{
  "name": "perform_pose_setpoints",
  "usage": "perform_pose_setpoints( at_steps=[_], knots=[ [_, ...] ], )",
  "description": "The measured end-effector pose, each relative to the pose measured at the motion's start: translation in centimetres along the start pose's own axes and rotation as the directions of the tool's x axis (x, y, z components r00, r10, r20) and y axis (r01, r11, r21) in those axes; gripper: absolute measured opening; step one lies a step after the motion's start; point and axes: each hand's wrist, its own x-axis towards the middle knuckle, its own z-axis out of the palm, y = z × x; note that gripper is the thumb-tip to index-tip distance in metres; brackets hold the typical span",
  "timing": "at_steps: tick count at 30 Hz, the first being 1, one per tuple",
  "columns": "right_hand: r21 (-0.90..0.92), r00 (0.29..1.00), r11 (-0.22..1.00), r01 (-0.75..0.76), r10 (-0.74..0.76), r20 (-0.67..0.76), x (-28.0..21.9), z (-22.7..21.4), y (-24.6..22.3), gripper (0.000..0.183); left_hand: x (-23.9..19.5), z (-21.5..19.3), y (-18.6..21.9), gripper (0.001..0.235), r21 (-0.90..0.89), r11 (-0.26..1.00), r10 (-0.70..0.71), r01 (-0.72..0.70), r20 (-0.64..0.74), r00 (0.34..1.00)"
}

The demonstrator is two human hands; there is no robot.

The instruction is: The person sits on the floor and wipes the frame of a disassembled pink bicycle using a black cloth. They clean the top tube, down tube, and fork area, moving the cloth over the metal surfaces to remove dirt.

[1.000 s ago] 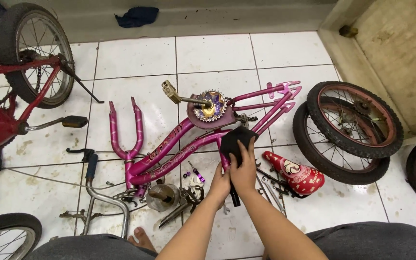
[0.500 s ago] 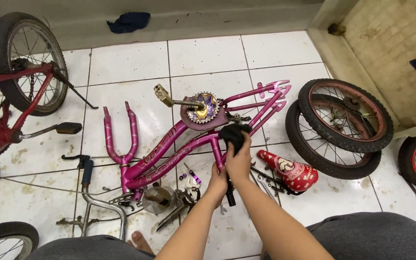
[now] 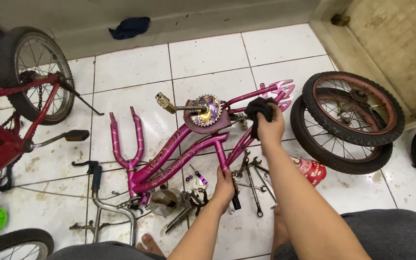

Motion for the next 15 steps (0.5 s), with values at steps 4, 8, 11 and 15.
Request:
perform_pose_setpoints(
  at_steps=[4,8,11,15],
  knots=[
    [-0.060,0.997,0.995,-0.082,0.082,0.007,-5.0,0.3,-1.0,0.044,-0.7,0.4,1.1,0.061,0.018,1.000,-0.022,0.022,0.001,1.000],
    [-0.033,0.996,0.996,-0.079,0.080,0.027,-5.4,0.9,0.1,0.040,-0.7,0.0,0.5,0.059,0.002,0.999,-0.032,0.032,0.002,0.999],
    [-0.037,0.995,0.997,-0.060,0.057,-0.084,-1.0,0.4,0.7,0.039,-0.7,0.3,0.6,0.058,0.006,0.999,-0.038,0.038,0.006,0.999],
    [0.150,0.947,0.973,-0.176,0.210,-0.244,6.0,-2.5,-2.7,0.046,-2.6,0.2,3.4,0.057,0.114,0.976,-0.193,0.187,0.041,0.980]
  ],
)
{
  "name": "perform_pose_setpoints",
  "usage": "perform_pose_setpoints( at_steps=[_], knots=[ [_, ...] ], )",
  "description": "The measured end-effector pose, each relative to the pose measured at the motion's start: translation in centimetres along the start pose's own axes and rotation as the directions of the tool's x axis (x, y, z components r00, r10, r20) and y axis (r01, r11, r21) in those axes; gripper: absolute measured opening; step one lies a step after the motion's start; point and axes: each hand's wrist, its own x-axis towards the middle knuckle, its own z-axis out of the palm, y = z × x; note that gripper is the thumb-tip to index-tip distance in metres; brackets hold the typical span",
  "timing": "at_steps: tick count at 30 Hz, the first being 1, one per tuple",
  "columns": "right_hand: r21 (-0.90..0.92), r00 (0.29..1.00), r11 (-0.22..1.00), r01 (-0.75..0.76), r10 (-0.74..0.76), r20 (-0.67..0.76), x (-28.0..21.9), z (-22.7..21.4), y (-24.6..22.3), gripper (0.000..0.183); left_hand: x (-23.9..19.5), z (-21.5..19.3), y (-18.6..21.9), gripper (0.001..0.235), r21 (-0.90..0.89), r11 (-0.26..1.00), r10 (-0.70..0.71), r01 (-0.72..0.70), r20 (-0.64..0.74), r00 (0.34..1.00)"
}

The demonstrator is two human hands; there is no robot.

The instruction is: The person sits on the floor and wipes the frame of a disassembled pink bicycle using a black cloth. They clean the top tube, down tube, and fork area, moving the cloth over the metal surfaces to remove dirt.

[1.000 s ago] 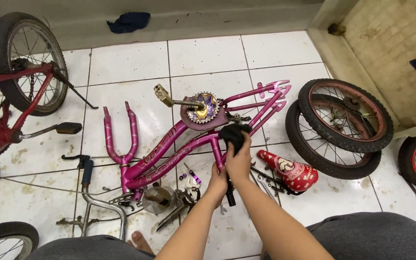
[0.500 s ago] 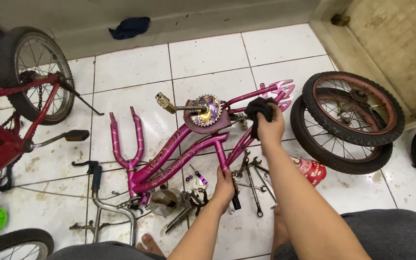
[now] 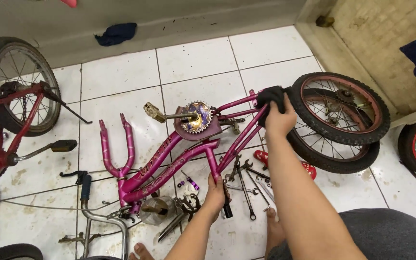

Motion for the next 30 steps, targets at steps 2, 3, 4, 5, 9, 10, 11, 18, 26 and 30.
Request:
perform_pose_setpoints(
  at_steps=[2,3,4,5,9,10,11,18,26,30],
  knots=[
    [-0.086,0.996,0.996,0.033,-0.025,0.089,0.3,-1.0,-1.1,0.046,-0.6,0.1,0.4,0.057,-0.014,1.000,-0.007,0.007,0.002,1.000],
    [-0.170,0.983,0.983,0.074,-0.043,0.181,0.5,-1.4,-1.7,0.047,-0.9,0.2,0.6,0.056,-0.029,0.999,-0.014,0.014,0.004,1.000],
    [-0.168,0.984,0.983,0.075,-0.045,0.175,0.0,-1.3,-0.4,0.047,-1.0,0.2,0.6,0.056,-0.025,1.000,-0.012,0.012,0.009,1.000],
    [-0.277,0.939,0.913,0.299,-0.230,0.254,-0.4,-1.1,0.8,0.046,-1.1,0.1,0.5,0.057,-0.016,1.000,-0.016,0.016,-0.007,1.000],
    [-0.422,0.814,0.707,0.568,-0.410,0.411,-0.1,-0.6,3.0,0.050,-1.7,0.5,1.3,0.052,-0.017,1.000,-0.012,0.011,-0.029,1.000],
    [-0.424,0.818,0.709,0.564,-0.411,0.402,0.2,-0.9,1.8,0.050,-1.6,0.6,1.3,0.052,-0.010,1.000,-0.009,0.009,-0.024,1.000],
    [-0.524,0.827,0.650,0.550,-0.341,0.446,0.4,-1.2,0.6,0.047,-1.6,0.5,1.2,0.049,-0.032,0.999,0.001,-0.002,-0.031,1.000],
    [-0.711,0.802,0.395,0.581,-0.130,0.583,5.0,-1.2,-4.5,0.047,-1.0,0.8,1.2,0.051,-0.044,0.999,-0.018,0.016,-0.046,0.999],
    [-0.250,0.578,0.610,0.752,-0.429,0.694,5.7,-0.8,-0.1,0.033,1.0,0.9,0.3,0.052,-0.081,0.997,-0.018,0.013,-0.067,0.998],
    [-0.234,0.481,0.614,0.754,-0.273,0.833,6.1,-2.4,-4.0,0.034,0.5,1.0,0.5,0.045,-0.092,0.996,0.007,-0.013,-0.064,0.998]
  ],
)
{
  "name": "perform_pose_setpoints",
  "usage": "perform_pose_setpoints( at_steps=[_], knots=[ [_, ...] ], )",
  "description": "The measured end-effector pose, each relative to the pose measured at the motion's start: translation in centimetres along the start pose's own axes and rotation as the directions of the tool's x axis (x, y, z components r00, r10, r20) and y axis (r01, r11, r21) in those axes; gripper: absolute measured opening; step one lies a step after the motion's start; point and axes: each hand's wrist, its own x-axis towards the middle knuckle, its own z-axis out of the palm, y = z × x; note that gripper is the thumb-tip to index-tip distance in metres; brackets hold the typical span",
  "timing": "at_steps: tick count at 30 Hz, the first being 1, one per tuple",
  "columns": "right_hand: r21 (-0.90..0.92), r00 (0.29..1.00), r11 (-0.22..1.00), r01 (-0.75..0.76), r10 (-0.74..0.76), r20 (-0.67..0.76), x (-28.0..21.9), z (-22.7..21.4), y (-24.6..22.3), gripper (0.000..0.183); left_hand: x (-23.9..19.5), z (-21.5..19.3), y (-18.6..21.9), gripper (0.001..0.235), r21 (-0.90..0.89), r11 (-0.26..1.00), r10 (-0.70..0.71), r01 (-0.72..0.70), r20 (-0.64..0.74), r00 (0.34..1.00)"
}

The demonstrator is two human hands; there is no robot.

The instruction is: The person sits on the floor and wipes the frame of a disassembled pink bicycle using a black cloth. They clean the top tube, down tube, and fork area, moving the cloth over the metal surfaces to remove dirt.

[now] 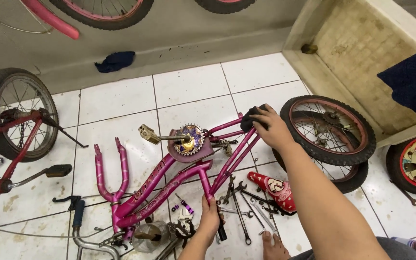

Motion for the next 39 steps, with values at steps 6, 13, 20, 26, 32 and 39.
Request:
perform_pose_setpoints(
  at_steps=[6,13,20,26,32,39],
  knots=[
    [0.080,0.976,0.977,-0.196,0.203,-0.082,1.3,1.6,-0.5,0.033,-1.3,0.0,0.8,0.050,0.010,1.000,-0.009,0.009,0.002,1.000],
    [0.399,0.832,0.871,-0.286,0.433,-0.348,1.6,3.2,-2.0,0.016,-0.5,-0.2,0.3,0.052,0.063,0.998,0.018,-0.018,0.007,1.000],
    [0.666,0.715,0.680,-0.306,0.626,-0.310,2.0,3.0,-2.2,0.031,-1.0,0.1,1.0,0.052,0.082,0.997,-0.009,0.010,-0.012,1.000],
    [0.923,0.511,0.167,-0.348,0.859,0.037,2.6,3.0,-0.3,0.027,-1.1,0.0,0.6,0.050,0.061,0.998,-0.017,0.017,-0.010,1.000],
    [0.820,0.586,0.512,-0.257,0.757,-0.289,0.9,0.9,-1.1,0.064,-1.2,0.1,1.3,0.052,0.089,0.996,-0.018,0.019,-0.016,1.000],
    [-0.053,0.946,0.945,-0.324,0.325,0.013,0.8,1.6,-3.2,0.045,-1.9,0.1,1.3,0.051,0.103,0.995,-0.012,0.014,-0.013,1.000]
  ],
)
